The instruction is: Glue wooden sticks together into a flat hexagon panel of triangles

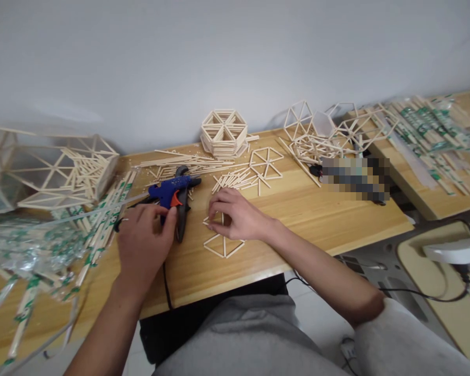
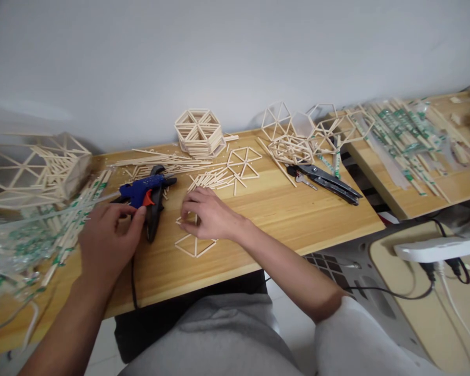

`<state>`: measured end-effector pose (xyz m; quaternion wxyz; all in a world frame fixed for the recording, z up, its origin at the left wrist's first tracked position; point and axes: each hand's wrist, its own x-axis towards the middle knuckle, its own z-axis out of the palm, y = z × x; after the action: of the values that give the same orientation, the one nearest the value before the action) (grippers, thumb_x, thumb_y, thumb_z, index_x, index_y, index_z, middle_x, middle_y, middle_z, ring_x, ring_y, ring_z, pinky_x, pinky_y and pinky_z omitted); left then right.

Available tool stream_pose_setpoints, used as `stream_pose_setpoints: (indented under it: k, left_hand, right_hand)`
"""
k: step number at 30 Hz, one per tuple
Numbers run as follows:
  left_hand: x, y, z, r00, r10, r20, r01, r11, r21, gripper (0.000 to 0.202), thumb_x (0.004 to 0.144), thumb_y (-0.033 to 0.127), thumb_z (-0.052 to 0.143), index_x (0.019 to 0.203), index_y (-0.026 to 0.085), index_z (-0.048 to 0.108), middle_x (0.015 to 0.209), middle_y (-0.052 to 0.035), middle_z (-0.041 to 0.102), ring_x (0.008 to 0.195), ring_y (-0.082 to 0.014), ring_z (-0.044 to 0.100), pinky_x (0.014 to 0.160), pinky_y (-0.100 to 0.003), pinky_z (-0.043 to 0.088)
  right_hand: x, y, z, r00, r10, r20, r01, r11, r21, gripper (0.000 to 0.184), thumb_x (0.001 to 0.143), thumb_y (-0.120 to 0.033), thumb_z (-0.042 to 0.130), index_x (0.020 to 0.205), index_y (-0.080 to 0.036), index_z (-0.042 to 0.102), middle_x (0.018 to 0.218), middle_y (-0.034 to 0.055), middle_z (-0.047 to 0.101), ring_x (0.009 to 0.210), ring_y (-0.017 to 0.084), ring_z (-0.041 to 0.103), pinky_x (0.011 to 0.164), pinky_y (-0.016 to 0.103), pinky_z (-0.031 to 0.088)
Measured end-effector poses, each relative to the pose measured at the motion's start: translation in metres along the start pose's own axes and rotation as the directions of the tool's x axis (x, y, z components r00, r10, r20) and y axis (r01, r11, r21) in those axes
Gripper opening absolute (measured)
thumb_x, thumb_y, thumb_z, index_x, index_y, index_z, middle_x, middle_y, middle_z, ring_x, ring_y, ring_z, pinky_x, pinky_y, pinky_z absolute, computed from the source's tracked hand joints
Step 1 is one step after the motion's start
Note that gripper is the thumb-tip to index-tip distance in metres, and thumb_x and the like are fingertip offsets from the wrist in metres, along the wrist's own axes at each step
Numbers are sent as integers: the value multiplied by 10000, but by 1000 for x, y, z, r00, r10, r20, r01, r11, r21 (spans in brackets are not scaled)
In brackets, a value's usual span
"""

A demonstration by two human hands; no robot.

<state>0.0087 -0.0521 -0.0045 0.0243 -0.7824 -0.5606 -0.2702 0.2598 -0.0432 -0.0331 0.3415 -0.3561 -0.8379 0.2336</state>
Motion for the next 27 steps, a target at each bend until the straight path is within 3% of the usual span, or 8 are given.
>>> stream_pose_setpoints:
  k: [5,9,13,15,17,20,23,27]
  left_hand:
    - [6,-12,4,947,-299,118,293,954,66,379,970,606,585,897,236,624,884,-94,710,815,-291,669,720,-402,485]
    - [15,-12,8,915,-340,218,338,940,47,457,934,660,581,901,213,668,936,-132,749,889,-327,695,777,-431,507]
    - [21,-10,3,857,-441,266,487,862,-138,415,862,627,656,878,214,683,852,-71,738,802,-270,672,752,-401,515]
    - [20,-10,-3,819,-476,320,570,738,-362,386,816,582,723,933,217,678,848,-32,735,746,-220,661,714,-359,532]
    - [16,-13,-11,790,-451,414,611,532,-586,371,792,493,781,996,207,662,900,-25,749,737,-192,673,675,-324,553]
    - [8,-23,-22,752,-380,539,651,294,-700,318,756,344,825,966,171,659,917,-54,767,684,-170,670,541,-269,509]
    - [2,-35,-29,744,-332,580,667,316,-675,296,752,308,836,956,157,683,896,-48,771,594,-121,595,475,-243,440]
    - [-1,-38,-32,761,-250,598,634,482,-605,349,862,497,754,904,153,706,659,-5,667,547,-120,536,482,-252,401]
  right_hand:
    - [0,0,0,1000,8,7,-8,1000,7,150,867,-215,819,864,-222,669,993,52,692,988,248,602,955,418,462]
    - [0,0,0,1000,5,5,-5,1000,7,134,870,-211,813,865,-219,679,996,56,692,985,248,604,943,413,464]
    - [0,0,0,1000,-20,-15,21,1000,18,137,856,-192,823,863,-205,686,980,58,693,961,243,609,929,407,464]
    - [0,0,0,1000,-18,-16,18,1000,21,137,860,-190,820,859,-205,684,981,58,695,958,242,606,925,401,462]
    - [0,0,0,1000,-8,-12,8,1000,19,135,870,-200,814,856,-207,680,977,57,693,957,242,601,922,396,459]
    - [0,0,0,1000,2,-12,-1,1000,17,138,874,-206,811,852,-207,675,968,57,687,953,243,595,918,394,452]
    - [0,1,1,1000,-3,-16,4,1000,21,137,869,-200,812,856,-209,676,964,53,684,944,240,595,912,393,450]
    - [-1,2,2,1000,-12,-23,12,1000,21,128,876,-218,810,866,-207,683,952,55,685,942,245,600,908,398,451]
